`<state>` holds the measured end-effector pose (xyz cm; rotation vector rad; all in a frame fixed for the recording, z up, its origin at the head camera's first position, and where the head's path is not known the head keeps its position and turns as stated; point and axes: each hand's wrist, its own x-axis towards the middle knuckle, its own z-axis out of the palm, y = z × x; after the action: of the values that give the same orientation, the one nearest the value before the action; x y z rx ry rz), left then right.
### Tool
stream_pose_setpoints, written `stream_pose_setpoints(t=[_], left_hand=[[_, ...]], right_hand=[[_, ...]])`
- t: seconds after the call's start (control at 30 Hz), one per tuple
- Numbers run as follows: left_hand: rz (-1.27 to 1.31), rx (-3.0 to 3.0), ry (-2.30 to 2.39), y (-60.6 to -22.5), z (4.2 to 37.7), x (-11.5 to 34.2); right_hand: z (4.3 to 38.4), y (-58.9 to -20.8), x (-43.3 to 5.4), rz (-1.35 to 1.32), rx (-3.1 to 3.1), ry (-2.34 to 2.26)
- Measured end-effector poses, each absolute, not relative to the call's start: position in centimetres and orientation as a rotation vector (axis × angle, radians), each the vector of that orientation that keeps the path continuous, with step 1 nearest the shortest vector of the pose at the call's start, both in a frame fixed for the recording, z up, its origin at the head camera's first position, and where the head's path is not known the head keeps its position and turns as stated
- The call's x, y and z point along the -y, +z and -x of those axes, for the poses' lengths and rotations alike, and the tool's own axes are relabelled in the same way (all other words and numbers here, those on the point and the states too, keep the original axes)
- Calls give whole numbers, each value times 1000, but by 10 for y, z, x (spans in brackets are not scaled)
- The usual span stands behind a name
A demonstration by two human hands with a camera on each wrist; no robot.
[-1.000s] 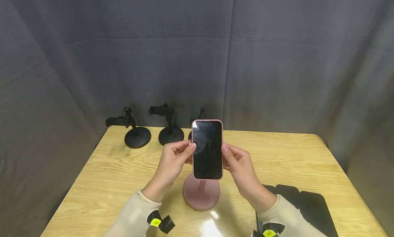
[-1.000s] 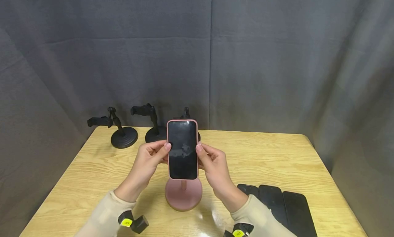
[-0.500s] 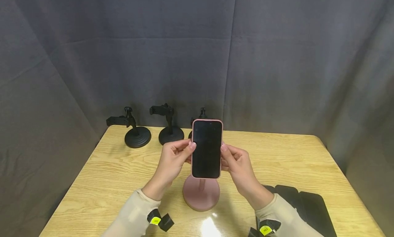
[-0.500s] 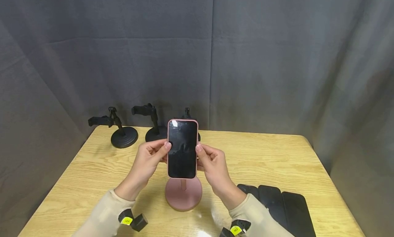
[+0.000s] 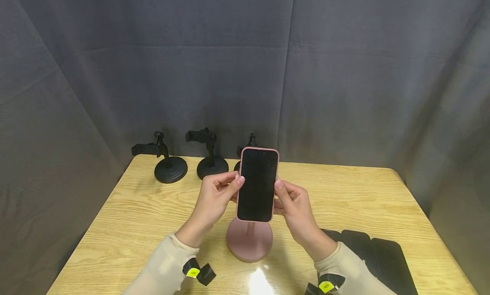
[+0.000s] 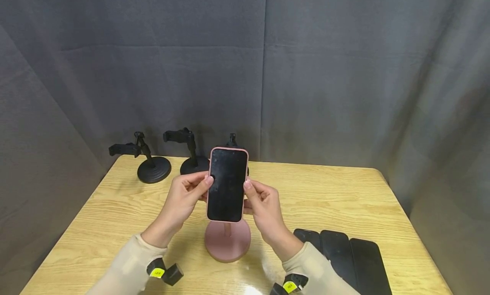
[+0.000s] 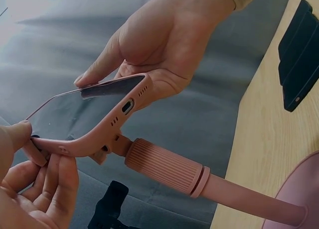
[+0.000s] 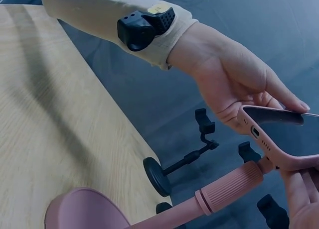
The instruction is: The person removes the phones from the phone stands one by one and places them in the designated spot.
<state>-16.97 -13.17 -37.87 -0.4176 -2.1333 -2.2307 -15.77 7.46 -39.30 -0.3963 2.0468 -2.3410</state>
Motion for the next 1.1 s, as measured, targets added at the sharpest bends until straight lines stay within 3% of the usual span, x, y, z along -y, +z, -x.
stream_pose_setpoints(t=[1.1], left_hand=[[443, 2097, -2235, -386, 169, 134]], right_hand=[[161, -387, -77, 465, -2199, -2215]])
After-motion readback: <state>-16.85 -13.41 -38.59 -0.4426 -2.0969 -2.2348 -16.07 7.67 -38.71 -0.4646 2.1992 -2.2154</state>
